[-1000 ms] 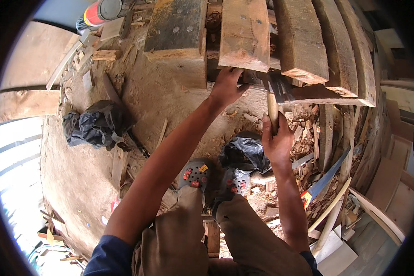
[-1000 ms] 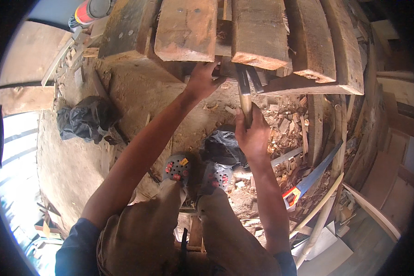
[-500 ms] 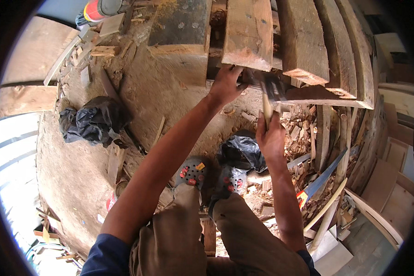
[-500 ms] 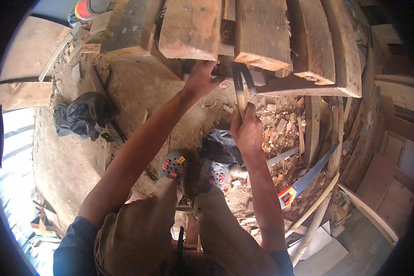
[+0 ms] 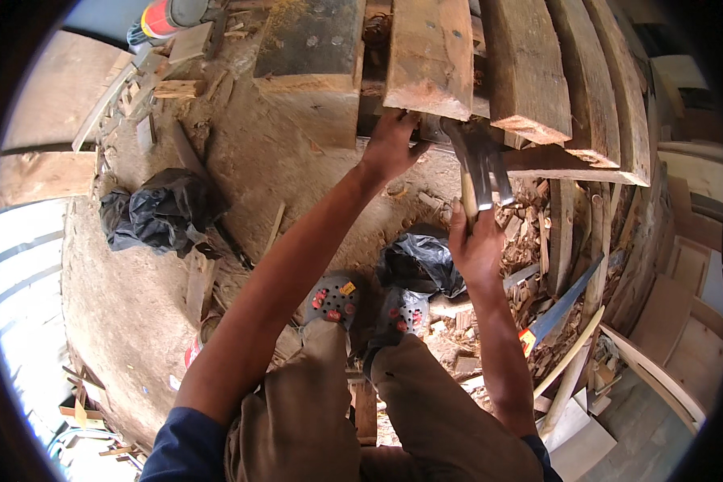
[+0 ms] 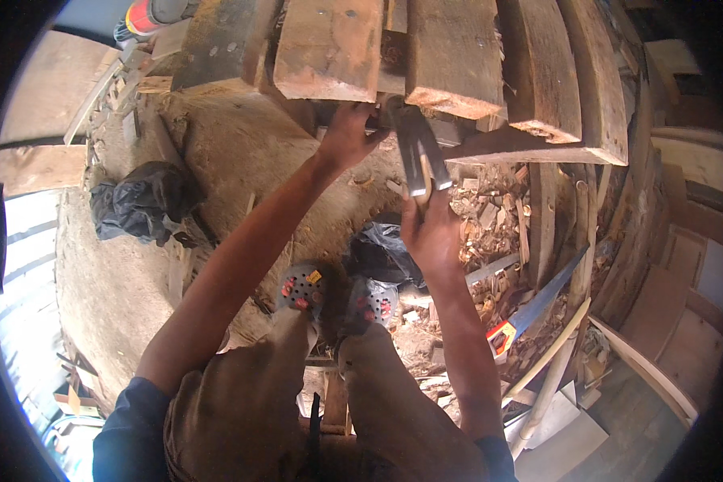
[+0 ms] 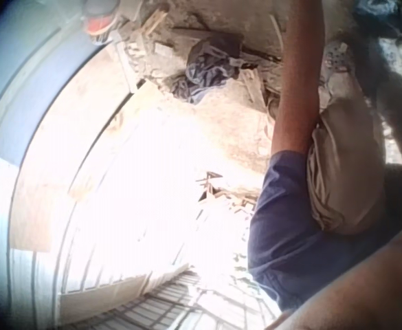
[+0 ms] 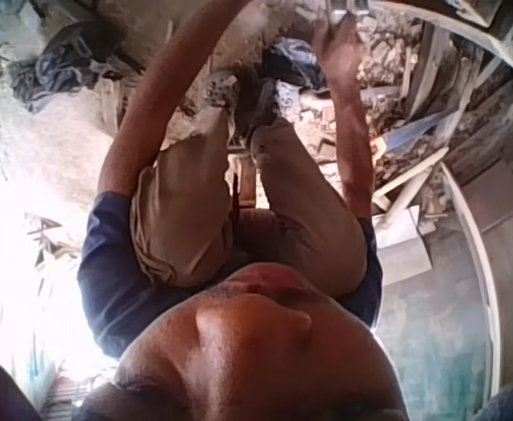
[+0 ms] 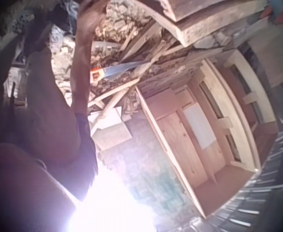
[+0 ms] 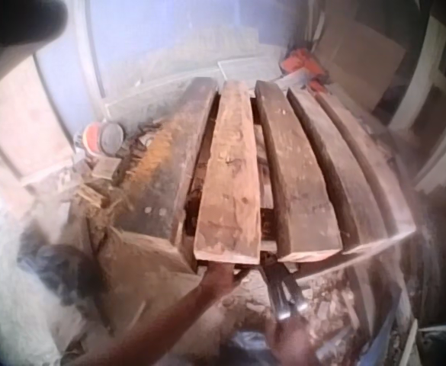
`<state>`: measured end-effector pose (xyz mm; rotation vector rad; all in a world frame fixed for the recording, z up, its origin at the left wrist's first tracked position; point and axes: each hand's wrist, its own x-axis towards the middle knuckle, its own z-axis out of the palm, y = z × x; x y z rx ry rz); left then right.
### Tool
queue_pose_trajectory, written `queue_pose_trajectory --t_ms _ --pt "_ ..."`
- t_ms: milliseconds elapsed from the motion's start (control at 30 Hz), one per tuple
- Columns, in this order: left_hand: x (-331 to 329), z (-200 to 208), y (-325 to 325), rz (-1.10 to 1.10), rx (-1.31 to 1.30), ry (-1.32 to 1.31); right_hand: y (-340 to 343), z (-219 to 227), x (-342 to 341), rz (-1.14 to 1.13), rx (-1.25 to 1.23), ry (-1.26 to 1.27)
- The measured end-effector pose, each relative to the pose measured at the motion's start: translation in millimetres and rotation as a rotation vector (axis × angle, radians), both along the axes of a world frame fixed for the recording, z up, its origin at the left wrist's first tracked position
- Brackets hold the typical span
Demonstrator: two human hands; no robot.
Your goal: The person is assembling a wooden structure using a hammer and nails. They repeatedly pick up nails, position them on the wood, and hammer them in. The person also adjusts the wooden pieces and uses a long wooden stick to align or secure parts of the structure.
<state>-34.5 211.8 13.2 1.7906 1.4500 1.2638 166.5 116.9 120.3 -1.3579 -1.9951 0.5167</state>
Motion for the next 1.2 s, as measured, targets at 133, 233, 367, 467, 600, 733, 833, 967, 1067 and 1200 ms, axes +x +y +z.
queue_pose_trajectory --t_ms 133,233,367,467,600,733,833,967,1067,1200 --pt "8 7 -4 0.005 -0.004 0.069 4 -25 10 -0.103 -0.233 -0.215" --pt "4 3 -5 0.023 0.022 0.083 3 -11 14 -0.077 -0.198 -0.097" --pt "6 3 -1 0.027 0.065 0.057 -1 -31 20 -0.062 -0.109 -0.086" --pt "5 12 -8 0.028 0.05 0.172 12 -20 11 -0.052 -0.222 -0.121" --pt "-3 4 -5 0.034 0.044 0.171 4 -20 9 -0.029 -0.065 -0.048" --pt "1 2 -5 0.057 0.071 0.178 18 -26 10 -0.089 -0.255 -0.209" --pt "2 2 -6 0.052 0.022 0.224 16 -6 10 -0.099 -0.262 -0.037" --pt "0 -5 -1 0.055 0.047 0.217 12 -21 2 -0.051 -0.099 -0.118" --pt "-2 4 -6 0.016 -0.002 0.198 28 -2 -1 -0.091 -0.305 -0.098" --pt "-2 11 -6 0.034 0.035 0.227 19 -8 2 -0.101 -0.228 -0.052"
